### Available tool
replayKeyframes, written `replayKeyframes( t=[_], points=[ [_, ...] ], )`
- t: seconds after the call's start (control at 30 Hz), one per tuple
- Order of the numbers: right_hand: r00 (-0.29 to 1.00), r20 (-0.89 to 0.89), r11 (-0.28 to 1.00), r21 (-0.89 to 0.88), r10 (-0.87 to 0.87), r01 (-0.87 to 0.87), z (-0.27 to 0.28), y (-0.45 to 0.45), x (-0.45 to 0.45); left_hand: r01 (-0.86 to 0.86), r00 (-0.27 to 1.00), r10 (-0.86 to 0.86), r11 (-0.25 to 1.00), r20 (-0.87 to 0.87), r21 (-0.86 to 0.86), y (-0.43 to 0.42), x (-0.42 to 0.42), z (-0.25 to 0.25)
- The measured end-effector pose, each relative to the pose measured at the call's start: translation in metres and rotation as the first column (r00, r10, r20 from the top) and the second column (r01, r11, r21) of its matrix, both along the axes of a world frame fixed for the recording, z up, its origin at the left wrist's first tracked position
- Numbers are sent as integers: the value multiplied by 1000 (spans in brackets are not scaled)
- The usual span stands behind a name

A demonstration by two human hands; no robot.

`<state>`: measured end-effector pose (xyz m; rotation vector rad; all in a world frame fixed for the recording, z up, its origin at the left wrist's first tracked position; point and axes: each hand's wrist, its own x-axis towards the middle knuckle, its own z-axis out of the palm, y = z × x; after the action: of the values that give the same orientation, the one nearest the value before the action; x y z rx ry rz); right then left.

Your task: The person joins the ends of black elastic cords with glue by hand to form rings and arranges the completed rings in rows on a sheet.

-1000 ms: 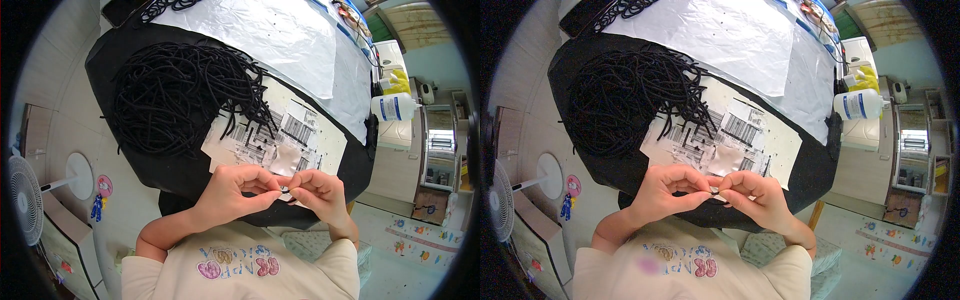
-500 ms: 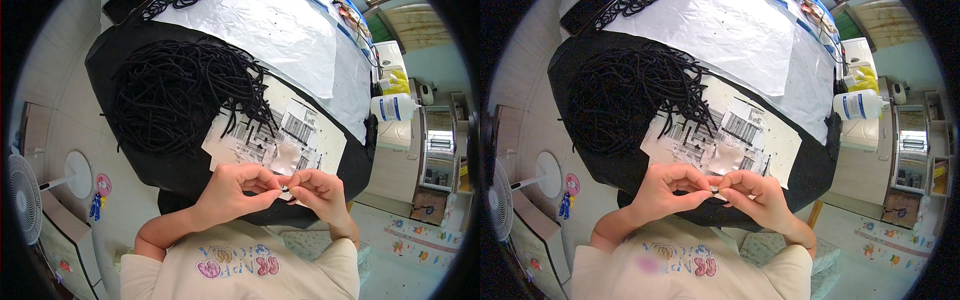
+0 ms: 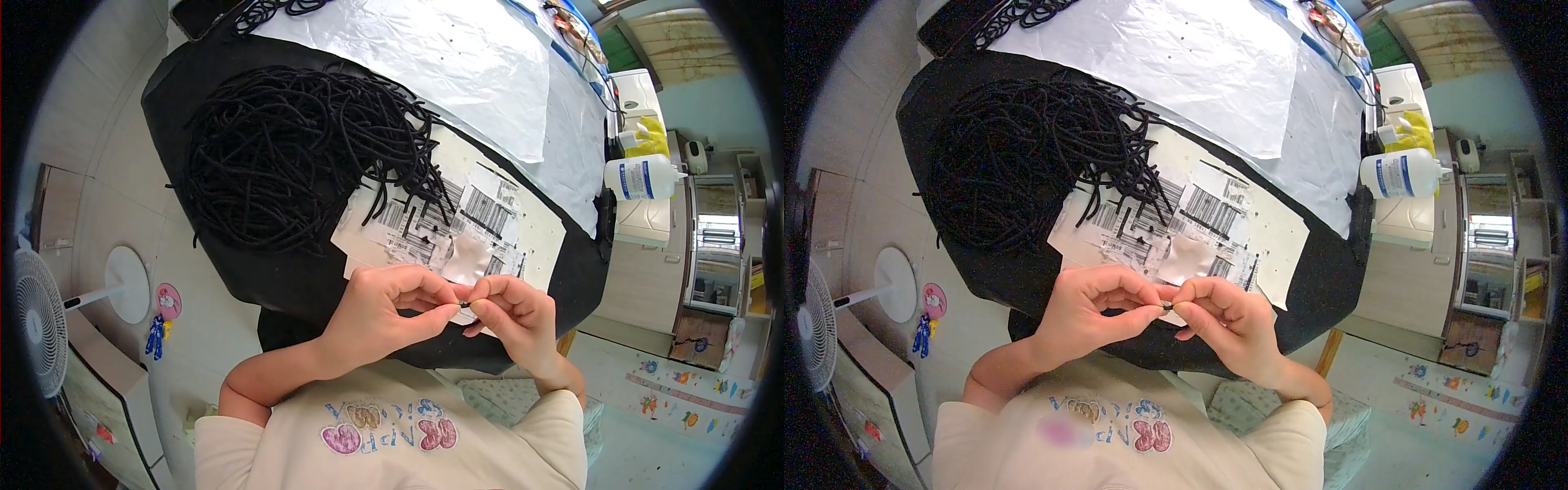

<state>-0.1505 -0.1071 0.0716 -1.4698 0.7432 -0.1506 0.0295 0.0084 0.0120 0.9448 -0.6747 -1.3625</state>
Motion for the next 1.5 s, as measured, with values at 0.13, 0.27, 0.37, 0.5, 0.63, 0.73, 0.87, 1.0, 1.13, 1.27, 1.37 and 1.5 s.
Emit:
replayKeyframes(
  t=[0.13, 0.27, 0.37, 0.5, 0.63, 0.73, 0.87, 1.0, 1.13, 1.27, 1.37, 1.5],
  points=[
    [1000, -1, 1000, -15, 7, -7, 1, 1, 1, -7, 1000, 7, 1000, -1, -2, 1, -1, -1],
    [1000, -11, 999, -39, 5, -6, 2, 1, 2, -9, 1000, 9, 1000, -11, -4, 1, -1, -1],
    [999, -32, 998, -58, 4, -6, 1, 1, 2, -51, 999, 51, 998, -19, -20, 0, -4, -3],
    [1000, -17, 998, -60, 10, -11, 0, 1, 0, -45, 999, 45, 999, -20, -6, 0, -4, -1],
    [1000, -5, 1000, -21, 10, -10, 1, 1, 1, -36, 999, 36, 999, 6, 15, 0, -6, -2],
    [1000, -8, 999, -15, 29, -29, 0, 0, 1, -34, 999, 34, 999, 19, 30, 0, -5, 0],
    [999, 11, 999, 12, 49, -50, 4, -2, 4, -41, 999, 41, 999, 4, 13, 1, -5, 0],
    [993, 118, 998, 64, 11, -18, 18, -1, 16, -30, 995, 29, 999, -91, -12, -1, 4, 4],
    [974, 195, 982, -172, 112, -79, 16, -6, 22, -32, 986, 29, 999, -166, -18, -2, 13, 12],
    [976, 100, 836, -537, 195, -112, 26, -8, 35, -41, 978, 41, 999, -204, 2, 1, 25, 15],
    [975, 99, 689, -722, 198, -67, 25, -8, 49, -81, 977, 83, 997, -195, 20, 4, 30, 15],
    [958, 35, 385, -920, 284, -80, 30, -14, 68, -114, 981, 114, 993, -155, 13, 6, 39, 14]
  ],
)
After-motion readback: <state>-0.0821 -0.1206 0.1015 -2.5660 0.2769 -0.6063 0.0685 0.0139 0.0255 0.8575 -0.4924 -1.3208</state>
